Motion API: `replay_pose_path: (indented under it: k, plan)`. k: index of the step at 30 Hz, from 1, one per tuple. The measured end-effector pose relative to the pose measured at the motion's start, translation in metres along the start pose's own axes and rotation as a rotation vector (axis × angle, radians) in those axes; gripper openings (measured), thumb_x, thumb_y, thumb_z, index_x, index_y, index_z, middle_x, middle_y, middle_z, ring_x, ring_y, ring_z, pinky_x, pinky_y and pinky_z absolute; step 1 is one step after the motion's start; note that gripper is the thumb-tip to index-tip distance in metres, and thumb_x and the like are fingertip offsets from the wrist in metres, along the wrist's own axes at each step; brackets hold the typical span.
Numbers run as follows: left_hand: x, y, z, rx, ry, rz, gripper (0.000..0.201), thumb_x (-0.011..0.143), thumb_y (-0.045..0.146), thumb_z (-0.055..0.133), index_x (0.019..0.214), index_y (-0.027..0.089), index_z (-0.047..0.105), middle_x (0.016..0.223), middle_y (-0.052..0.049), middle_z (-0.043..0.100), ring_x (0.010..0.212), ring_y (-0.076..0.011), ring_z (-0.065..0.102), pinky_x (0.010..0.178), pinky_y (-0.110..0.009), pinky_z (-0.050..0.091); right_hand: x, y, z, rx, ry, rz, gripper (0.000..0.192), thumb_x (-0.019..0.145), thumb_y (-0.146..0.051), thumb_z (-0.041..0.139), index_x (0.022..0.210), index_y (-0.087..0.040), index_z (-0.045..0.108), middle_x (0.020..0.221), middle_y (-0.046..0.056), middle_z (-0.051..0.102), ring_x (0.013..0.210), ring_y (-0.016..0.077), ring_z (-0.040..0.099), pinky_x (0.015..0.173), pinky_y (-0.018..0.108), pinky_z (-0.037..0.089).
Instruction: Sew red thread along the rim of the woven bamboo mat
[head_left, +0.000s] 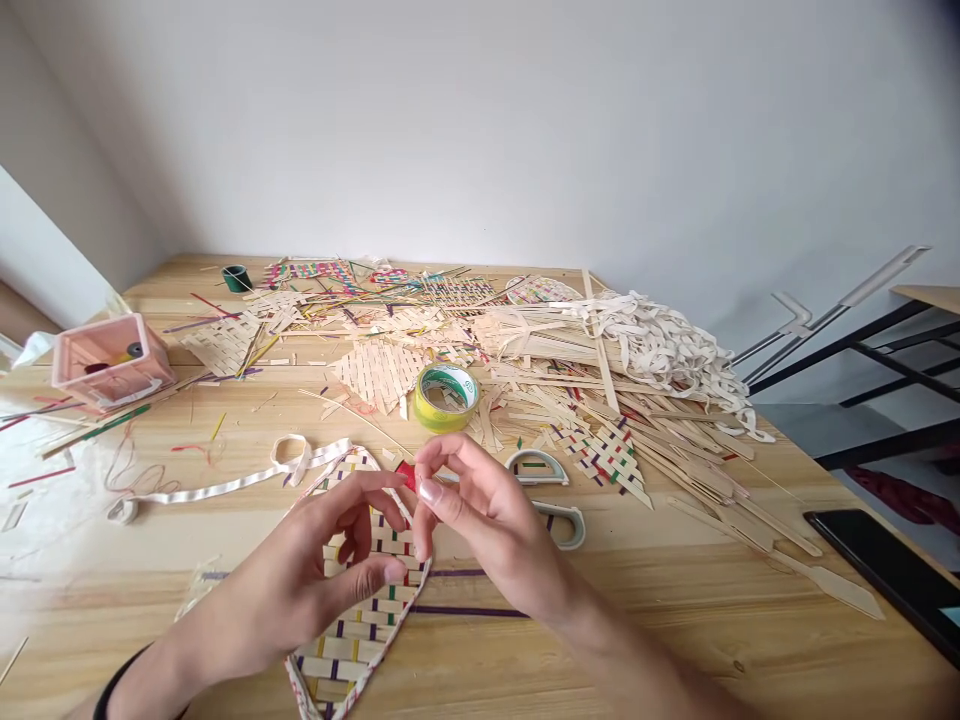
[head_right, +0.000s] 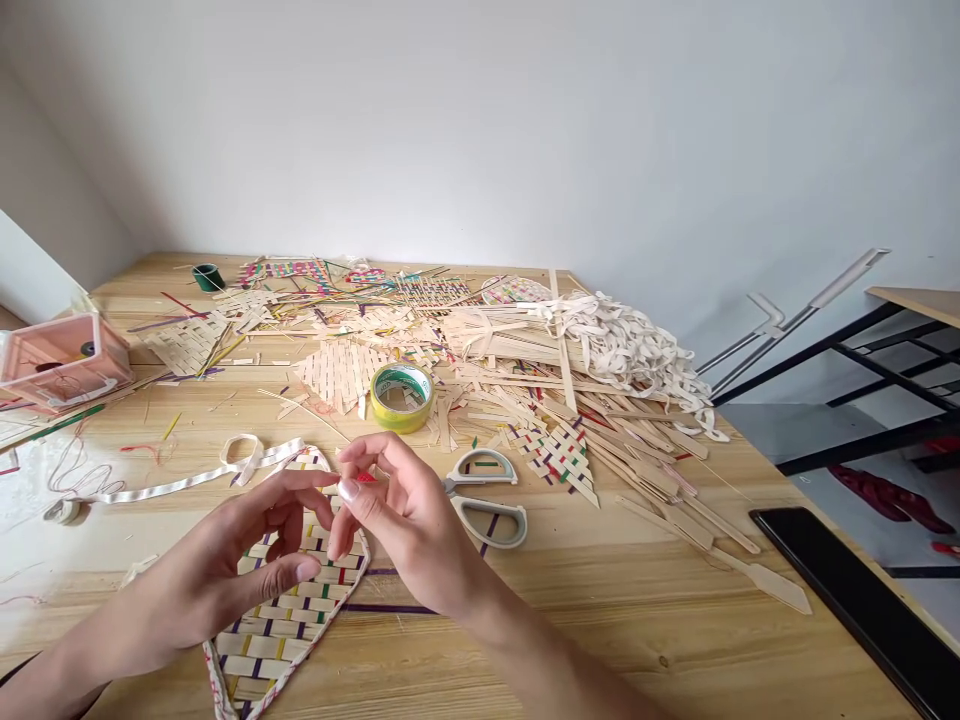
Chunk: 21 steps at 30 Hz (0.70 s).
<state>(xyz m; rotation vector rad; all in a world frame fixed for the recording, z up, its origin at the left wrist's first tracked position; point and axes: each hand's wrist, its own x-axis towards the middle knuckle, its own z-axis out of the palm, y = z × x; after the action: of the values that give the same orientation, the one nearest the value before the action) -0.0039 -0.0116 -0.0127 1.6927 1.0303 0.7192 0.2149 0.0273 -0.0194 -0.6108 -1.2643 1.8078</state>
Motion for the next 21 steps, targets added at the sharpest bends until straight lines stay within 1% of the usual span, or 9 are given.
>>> replay_pose_path:
  k: [2,3,7,9,11,13,16,19,21]
  plan:
    - [0.000,-0.001,-0.001,0.029,-0.004,-0.025,0.025,0.103,0.046,0.066,0.126,0.037,0.066,0.098,-0.002,0.070,0.072,-0.0169,0.058,0.066,-0.031,0.050,0.001,-0.002,-0.001,0.009,0.006,-0.013,0.022,0.101,-0.037,0.074,0.111,-0.023,0.060,0.100,-0.003,0.058,0.062,0.0081,0.070,0.064,0.026,0.053]
    - [0.000,-0.002,-0.001,0.042,-0.005,-0.034,0.025,0.103,0.047,0.064,0.125,0.036,0.067,0.097,-0.002,0.071,0.073,-0.0175,0.058,0.066,-0.031,0.050,0.001,-0.002,-0.001,0.015,0.009,-0.016,0.021,0.101,-0.036,0.074,0.110,-0.023,0.059,0.101,-0.002,0.057,0.061,0.0075,0.071,0.063,0.026,0.054]
    - [0.001,-0.005,-0.002,0.126,0.034,-0.043,0.033,0.106,0.047,0.058,0.135,0.034,0.066,0.090,-0.003,0.068,0.076,-0.0196,0.062,0.065,-0.031,0.050,0.002,-0.002,-0.002,0.021,-0.016,-0.011,0.020,0.102,-0.034,0.072,0.112,-0.024,0.059,0.106,-0.003,0.055,0.060,0.0062,0.074,0.059,0.021,0.054]
    - [0.002,-0.003,-0.002,0.188,0.050,-0.016,0.035,0.108,0.045,0.055,0.139,0.034,0.065,0.088,-0.003,0.067,0.077,-0.0199,0.063,0.064,-0.030,0.050,0.001,-0.001,-0.001,0.020,-0.039,0.001,0.019,0.103,-0.034,0.071,0.114,-0.024,0.058,0.105,-0.004,0.055,0.061,0.0067,0.075,0.057,0.019,0.053]
    - [0.002,0.000,-0.001,0.238,0.043,0.019,0.033,0.109,0.040,0.052,0.138,0.031,0.066,0.088,-0.003,0.068,0.079,-0.0192,0.063,0.067,-0.030,0.050,0.000,0.001,0.000,0.027,-0.062,0.016,0.019,0.104,-0.034,0.070,0.114,-0.024,0.057,0.103,-0.004,0.055,0.060,0.0066,0.076,0.056,0.018,0.053]
    - [0.004,0.003,0.001,0.252,0.015,0.036,0.029,0.111,0.033,0.049,0.132,0.028,0.069,0.093,-0.002,0.069,0.083,-0.0177,0.064,0.076,-0.029,0.051,0.000,0.004,0.001,0.048,-0.086,0.036,0.019,0.105,-0.034,0.069,0.114,-0.023,0.057,0.101,-0.005,0.056,0.060,0.0065,0.076,0.056,0.017,0.054]
    - [0.006,0.004,0.004,0.241,0.005,0.062,0.024,0.111,0.026,0.048,0.112,0.023,0.072,0.099,-0.003,0.069,0.090,-0.0164,0.064,0.085,-0.028,0.051,-0.001,0.008,0.003,0.079,-0.119,0.067,0.020,0.105,-0.034,0.069,0.116,-0.022,0.057,0.099,-0.005,0.057,0.059,0.0066,0.076,0.057,0.016,0.056]
    - [0.007,0.001,0.007,0.211,0.002,0.096,0.025,0.110,0.024,0.052,0.095,0.020,0.072,0.102,-0.004,0.068,0.094,-0.0165,0.065,0.087,-0.028,0.050,-0.001,0.011,0.004,0.089,-0.143,0.076,0.021,0.104,-0.034,0.070,0.115,-0.022,0.056,0.101,-0.005,0.056,0.059,0.0059,0.075,0.056,0.016,0.056]
    - [0.008,-0.001,0.008,0.182,0.005,0.116,0.028,0.109,0.023,0.053,0.089,0.020,0.072,0.099,-0.003,0.068,0.092,-0.0153,0.066,0.086,-0.027,0.050,-0.001,0.012,0.005,0.087,-0.147,0.074,0.021,0.104,-0.034,0.070,0.115,-0.022,0.056,0.105,-0.004,0.056,0.059,0.0052,0.075,0.055,0.015,0.055]
